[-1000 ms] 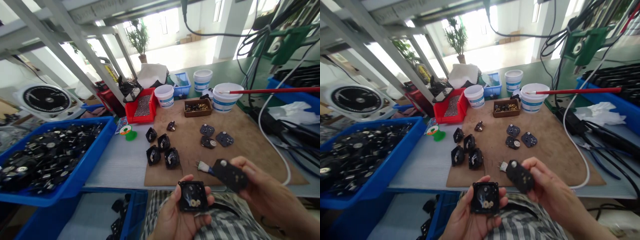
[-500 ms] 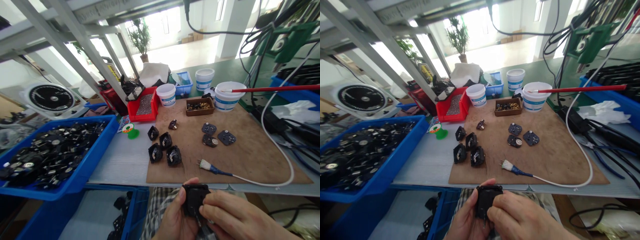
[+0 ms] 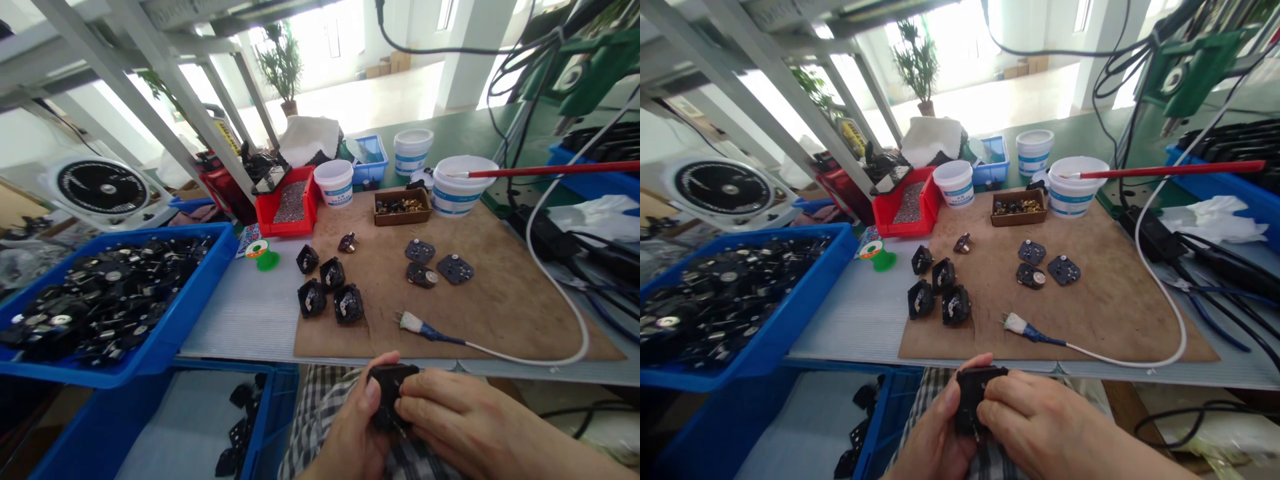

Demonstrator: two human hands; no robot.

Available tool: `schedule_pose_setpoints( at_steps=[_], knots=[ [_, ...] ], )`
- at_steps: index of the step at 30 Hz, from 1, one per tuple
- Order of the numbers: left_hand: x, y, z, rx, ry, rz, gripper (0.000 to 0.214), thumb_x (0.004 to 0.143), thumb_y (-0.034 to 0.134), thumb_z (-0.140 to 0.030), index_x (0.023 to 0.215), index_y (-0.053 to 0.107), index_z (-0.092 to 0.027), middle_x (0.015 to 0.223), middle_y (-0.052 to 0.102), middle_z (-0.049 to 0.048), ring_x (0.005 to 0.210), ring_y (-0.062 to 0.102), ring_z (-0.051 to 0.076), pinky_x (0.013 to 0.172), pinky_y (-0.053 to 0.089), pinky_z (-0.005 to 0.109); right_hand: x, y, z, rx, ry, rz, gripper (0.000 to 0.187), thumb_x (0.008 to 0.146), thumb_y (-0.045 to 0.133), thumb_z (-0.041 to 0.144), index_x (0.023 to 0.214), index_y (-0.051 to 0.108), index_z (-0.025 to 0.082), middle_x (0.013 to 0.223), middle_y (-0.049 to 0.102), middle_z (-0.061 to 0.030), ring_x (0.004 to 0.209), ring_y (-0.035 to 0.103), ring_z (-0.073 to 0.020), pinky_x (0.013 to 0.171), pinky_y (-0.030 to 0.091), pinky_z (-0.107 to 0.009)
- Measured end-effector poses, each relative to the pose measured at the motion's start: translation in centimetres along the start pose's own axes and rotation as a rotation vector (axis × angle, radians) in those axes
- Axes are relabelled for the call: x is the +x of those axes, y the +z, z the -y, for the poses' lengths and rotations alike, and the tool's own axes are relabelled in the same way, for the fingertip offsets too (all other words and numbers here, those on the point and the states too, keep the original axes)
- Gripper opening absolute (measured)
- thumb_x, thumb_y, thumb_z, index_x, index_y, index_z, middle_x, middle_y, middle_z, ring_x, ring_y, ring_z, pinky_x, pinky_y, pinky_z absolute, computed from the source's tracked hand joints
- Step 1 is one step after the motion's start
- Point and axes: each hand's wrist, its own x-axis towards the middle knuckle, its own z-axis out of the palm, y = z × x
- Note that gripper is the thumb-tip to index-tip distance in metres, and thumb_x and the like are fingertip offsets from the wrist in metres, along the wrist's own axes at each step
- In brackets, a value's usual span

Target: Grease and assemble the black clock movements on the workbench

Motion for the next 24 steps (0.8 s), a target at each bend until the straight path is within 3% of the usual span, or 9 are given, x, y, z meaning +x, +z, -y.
schedule_pose_setpoints(
  at_steps=[4, 7, 11, 15, 17, 20, 24],
  knots=[
    [-0.2, -0.5, -0.5, 0.387, -0.012, -0.005, 0.048, 0.083, 0.066, -0.037, 0.125, 0.049, -0.023, 0.106, 0.062, 0.0071, 0.074, 0.064, 0.014, 0.053, 0.043, 0.018, -0.4, -1.4, -0.3, 0.113, 0.027, 0.061, 0.032, 0.089, 0.043, 0.004, 0.111, 0.06, 0.021, 0.101, 0.061, -0.0034, 0.092, 0.059, -0.0142, 0.083, 0.05, -0.022],
    [0.1, -0.9, -0.6, 0.415, -0.037, -0.003, 0.048, 0.082, 0.066, -0.037, 0.122, 0.044, -0.022, 0.097, 0.063, 0.0046, 0.063, 0.064, 0.012, 0.047, 0.038, 0.015, -0.9, -1.4, -2.5, 0.225, 0.117, 0.013, 0.028, 0.092, 0.05, 0.014, 0.118, 0.055, 0.024, 0.11, 0.058, -0.0027, 0.101, 0.056, -0.0145, 0.086, 0.049, -0.022],
    [0.6, -1.1, -0.4, 0.442, -0.046, -0.058, 0.048, 0.082, 0.064, -0.034, 0.122, 0.039, -0.022, 0.096, 0.063, 0.0047, 0.061, 0.063, 0.01, 0.046, 0.039, 0.014, -1.1, 0.3, -7.1, -0.113, 0.399, -0.235, 0.032, 0.095, 0.051, 0.032, 0.123, 0.049, 0.018, 0.116, 0.054, -0.0091, 0.105, 0.053, -0.0231, 0.089, 0.049, -0.036],
    [0.7, -1.3, -0.3, 0.525, -0.014, -0.107, 0.048, 0.082, 0.063, -0.033, 0.123, 0.04, -0.021, 0.095, 0.062, 0.0045, 0.057, 0.059, 0.008, 0.046, 0.038, 0.015, -0.5, 2.2, -9.4, -0.274, 0.454, -0.198, 0.029, 0.093, 0.047, 0.029, 0.114, 0.057, 0.012, 0.106, 0.055, -0.0144, 0.099, 0.052, -0.0337, 0.085, 0.045, -0.052],
    [0.7, -1.5, -0.2, 0.561, 0.008, -0.132, 0.049, 0.082, 0.062, -0.033, 0.124, 0.042, -0.02, 0.096, 0.061, 0.0048, 0.056, 0.058, 0.008, 0.046, 0.038, 0.016, -0.5, 2.4, -9.2, -0.275, 0.457, -0.185, 0.028, 0.094, 0.039, 0.027, 0.108, 0.059, 0.012, 0.098, 0.055, -0.0135, 0.09, 0.054, -0.0317, 0.079, 0.046, -0.05],
    [0.8, -1.6, -0.2, 0.591, 0.033, -0.158, 0.048, 0.082, 0.061, -0.033, 0.125, 0.043, -0.02, 0.098, 0.061, 0.0056, 0.055, 0.055, 0.006, 0.046, 0.037, 0.016, -1.2, 1.6, -7.7, -0.21, 0.44, -0.179, 0.027, 0.097, 0.032, 0.025, 0.109, 0.055, 0.016, 0.097, 0.054, -0.0094, 0.084, 0.056, -0.0234, 0.076, 0.048, -0.038],
    [0.8, -1.2, 0.1, 0.607, 0.057, -0.141, 0.047, 0.082, 0.062, -0.033, 0.124, 0.047, -0.022, 0.099, 0.06, 0.0052, 0.055, 0.051, 0.006, 0.047, 0.036, 0.016, -1.5, 0.0, -5.1, 0.133, 0.468, -0.116, 0.025, 0.096, 0.043, 0.031, 0.118, 0.048, 0.022, 0.106, 0.055, -0.0037, 0.096, 0.054, -0.0175, 0.082, 0.043, -0.027]
  ],
)
